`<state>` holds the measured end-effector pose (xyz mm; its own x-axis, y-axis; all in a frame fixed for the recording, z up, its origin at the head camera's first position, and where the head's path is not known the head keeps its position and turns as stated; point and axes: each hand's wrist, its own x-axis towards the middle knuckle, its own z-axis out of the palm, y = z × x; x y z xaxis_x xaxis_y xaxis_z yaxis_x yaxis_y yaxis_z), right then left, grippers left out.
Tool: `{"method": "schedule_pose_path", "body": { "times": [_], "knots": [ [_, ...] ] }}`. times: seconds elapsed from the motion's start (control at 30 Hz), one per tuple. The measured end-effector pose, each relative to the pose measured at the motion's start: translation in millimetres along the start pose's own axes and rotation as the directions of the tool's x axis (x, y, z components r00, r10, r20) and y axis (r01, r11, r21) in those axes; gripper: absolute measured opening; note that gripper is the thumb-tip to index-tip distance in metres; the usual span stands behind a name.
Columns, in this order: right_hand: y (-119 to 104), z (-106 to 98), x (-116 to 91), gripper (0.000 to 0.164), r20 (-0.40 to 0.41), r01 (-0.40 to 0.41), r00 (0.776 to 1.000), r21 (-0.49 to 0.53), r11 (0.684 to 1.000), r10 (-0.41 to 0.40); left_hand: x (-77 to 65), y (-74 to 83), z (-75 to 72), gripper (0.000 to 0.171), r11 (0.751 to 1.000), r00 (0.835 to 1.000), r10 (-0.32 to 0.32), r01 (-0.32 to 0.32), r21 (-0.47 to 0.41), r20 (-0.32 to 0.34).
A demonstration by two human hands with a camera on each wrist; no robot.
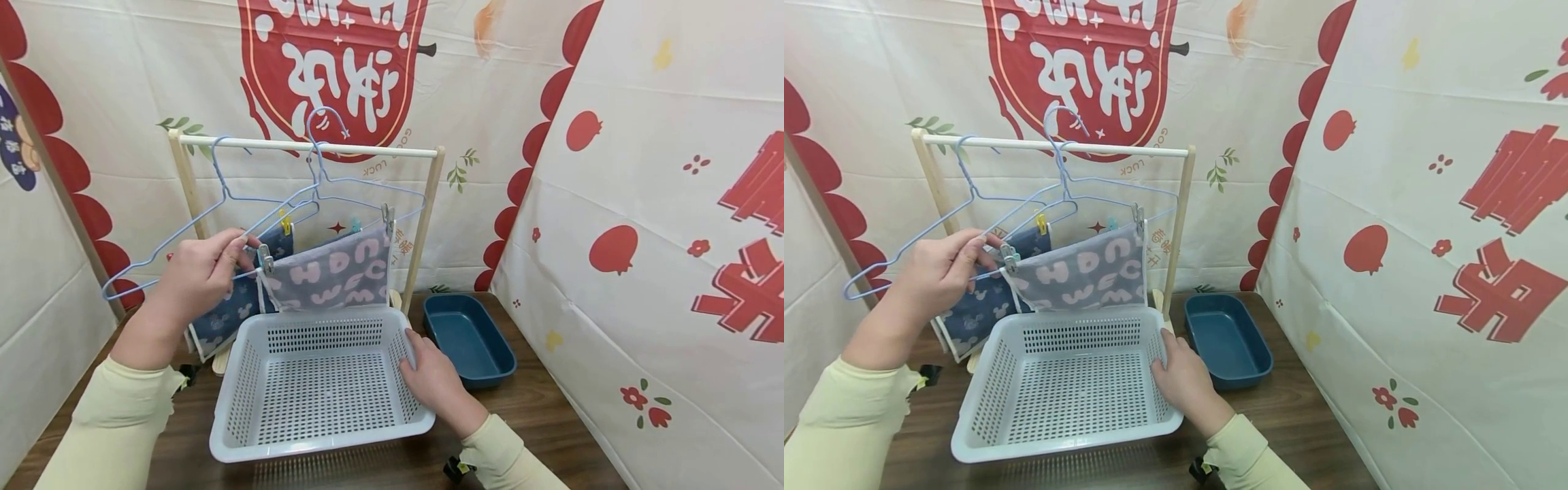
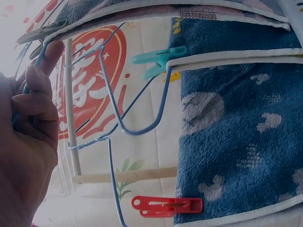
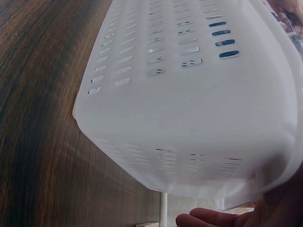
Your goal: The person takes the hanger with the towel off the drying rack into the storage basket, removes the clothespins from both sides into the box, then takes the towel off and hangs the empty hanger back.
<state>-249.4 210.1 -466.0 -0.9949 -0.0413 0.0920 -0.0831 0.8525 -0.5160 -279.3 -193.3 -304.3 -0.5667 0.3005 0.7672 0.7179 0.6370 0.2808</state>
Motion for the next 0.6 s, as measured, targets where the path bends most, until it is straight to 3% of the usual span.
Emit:
{"method": "schedule_pose_path", "body": {
  "times": [0.23,0.6],
  "knots": [
    [2,2,2,0.065,-0.031,0.028,0.999,-0.035,0.999,-0.030,-1.9,-4.5,-5.6,0.020,0.998,0.999,-0.027,0.025,-0.053,-0.041],
    [2,2,2,0.064,-0.036,0.029,0.999,-0.032,0.999,-0.030,-3.2,-4.6,-14.9,0.023,0.982,0.998,-0.047,0.036,-0.187,-0.051]
  ]
}}
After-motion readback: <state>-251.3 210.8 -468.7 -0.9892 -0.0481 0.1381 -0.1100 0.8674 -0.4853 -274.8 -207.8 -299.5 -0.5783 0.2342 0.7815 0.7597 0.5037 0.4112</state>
